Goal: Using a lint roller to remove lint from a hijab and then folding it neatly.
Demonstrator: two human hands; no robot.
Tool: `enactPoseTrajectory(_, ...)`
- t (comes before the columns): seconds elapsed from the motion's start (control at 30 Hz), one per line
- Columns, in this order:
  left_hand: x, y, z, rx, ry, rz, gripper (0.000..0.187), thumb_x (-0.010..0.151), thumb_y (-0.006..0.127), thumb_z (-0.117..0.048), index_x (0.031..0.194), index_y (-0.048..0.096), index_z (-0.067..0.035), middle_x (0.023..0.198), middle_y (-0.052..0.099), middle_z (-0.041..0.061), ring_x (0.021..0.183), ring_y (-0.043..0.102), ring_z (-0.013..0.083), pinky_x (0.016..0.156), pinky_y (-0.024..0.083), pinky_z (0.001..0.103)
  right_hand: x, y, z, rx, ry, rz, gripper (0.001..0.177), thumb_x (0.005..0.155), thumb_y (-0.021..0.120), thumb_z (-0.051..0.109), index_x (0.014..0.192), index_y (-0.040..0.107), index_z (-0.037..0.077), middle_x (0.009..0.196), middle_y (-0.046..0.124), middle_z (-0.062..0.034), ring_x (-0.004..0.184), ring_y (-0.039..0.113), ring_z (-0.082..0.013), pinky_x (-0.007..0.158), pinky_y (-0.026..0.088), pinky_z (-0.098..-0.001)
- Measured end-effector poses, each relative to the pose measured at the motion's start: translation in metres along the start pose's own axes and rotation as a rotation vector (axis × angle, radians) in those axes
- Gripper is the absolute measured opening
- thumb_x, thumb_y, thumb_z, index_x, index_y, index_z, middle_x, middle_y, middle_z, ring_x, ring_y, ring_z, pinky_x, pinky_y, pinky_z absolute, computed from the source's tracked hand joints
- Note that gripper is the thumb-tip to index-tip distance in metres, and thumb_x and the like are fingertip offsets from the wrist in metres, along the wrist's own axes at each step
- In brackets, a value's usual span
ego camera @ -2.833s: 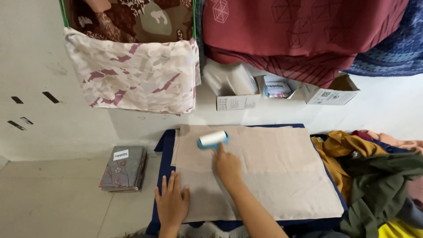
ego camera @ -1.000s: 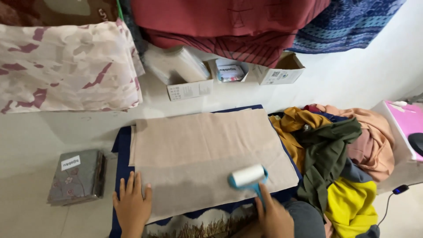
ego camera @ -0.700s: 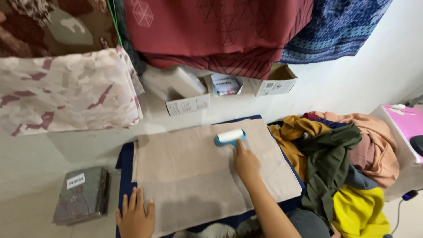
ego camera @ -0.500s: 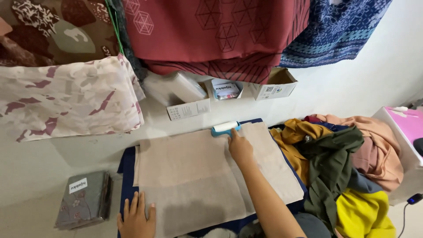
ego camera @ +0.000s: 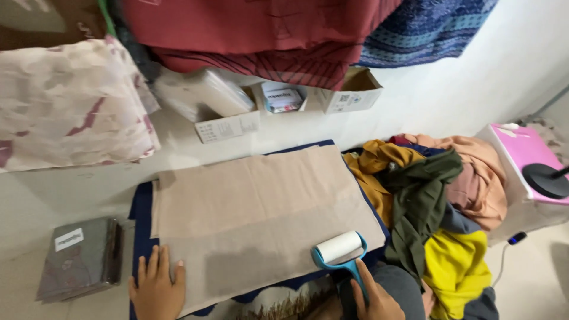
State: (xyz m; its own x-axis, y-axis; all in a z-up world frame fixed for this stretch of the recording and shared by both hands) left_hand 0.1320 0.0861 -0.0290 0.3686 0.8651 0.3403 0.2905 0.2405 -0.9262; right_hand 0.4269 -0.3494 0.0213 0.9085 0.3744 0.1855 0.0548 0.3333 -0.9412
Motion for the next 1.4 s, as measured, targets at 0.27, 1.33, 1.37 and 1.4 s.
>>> enactPoseTrajectory(0.27, 0.005, 0.036, 0.013, 0.247, -0.070, 0.132, 0.065, 0.092, 0.043, -0.066, 0.150, 0.053, -0.040, 0.162, 0.049, -0.016, 0.150, 0.048, 0.0204, 0.122, 0.035, 0.056, 0.106, -0.032, 0.046, -0.125, -0.107, -0.231, 0.053, 0.095, 0.059, 0.041, 0.146, 0.054, 0.026, 0.078, 0.075, -0.0075, 0.058, 0.070, -0.0280, 0.049, 0.052, -0.0375)
enactPoseTrajectory(1.33, 0.017, 0.097, 0.041, 0.055, -0.007, -0.008, 0.072, 0.090, 0.049, -0.061, 0.153, 0.059, -0.028, 0.164, 0.054, -0.001, 0.152, 0.047, 0.0365, 0.124, 0.026, 0.064, 0.060, -0.077, -0.089, 0.178, -0.028, 0.028, 0.055, 0.089, 0.070, 0.037, 0.142, 0.060, 0.037, 0.066, 0.068, -0.0105, 0.051, 0.058, -0.0232, 0.056, 0.049, -0.0374)
enactPoseTrajectory(1.37, 0.018, 0.107, 0.051, 0.053, -0.009, -0.020, 0.072, 0.090, 0.049, -0.061, 0.153, 0.059, -0.028, 0.164, 0.054, -0.001, 0.152, 0.047, 0.0365, 0.124, 0.026, 0.064, 0.068, -0.086, -0.085, 0.184, -0.034, 0.019, 0.055, 0.089, 0.070, 0.037, 0.142, 0.060, 0.037, 0.066, 0.068, -0.0105, 0.051, 0.058, -0.0232, 0.056, 0.049, -0.0374)
enactPoseTrajectory(1.4, 0.019, 0.096, 0.030, 0.020, 0.347, -0.298, 0.051, 0.083, 0.059, -0.041, 0.130, 0.061, -0.023, 0.144, 0.063, 0.014, 0.138, 0.059, 0.0440, 0.116, 0.039, 0.072, 0.083, -0.100, -0.076, 0.407, -0.058, -0.013, 0.048, 0.091, 0.068, 0.028, 0.139, 0.065, 0.030, 0.062, 0.064, -0.0068, 0.049, 0.050, -0.0188, 0.051, 0.043, -0.0349)
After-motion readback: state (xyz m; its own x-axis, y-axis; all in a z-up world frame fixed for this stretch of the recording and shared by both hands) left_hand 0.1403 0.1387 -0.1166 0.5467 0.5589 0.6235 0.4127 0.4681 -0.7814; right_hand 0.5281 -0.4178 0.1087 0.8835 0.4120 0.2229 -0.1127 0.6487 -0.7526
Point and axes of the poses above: each hand's wrist, its own x-axis towards the middle knuckle, its own y-axis out of the palm, z = x × y, the point moved 8 cm from there along x, towards the middle knuckle
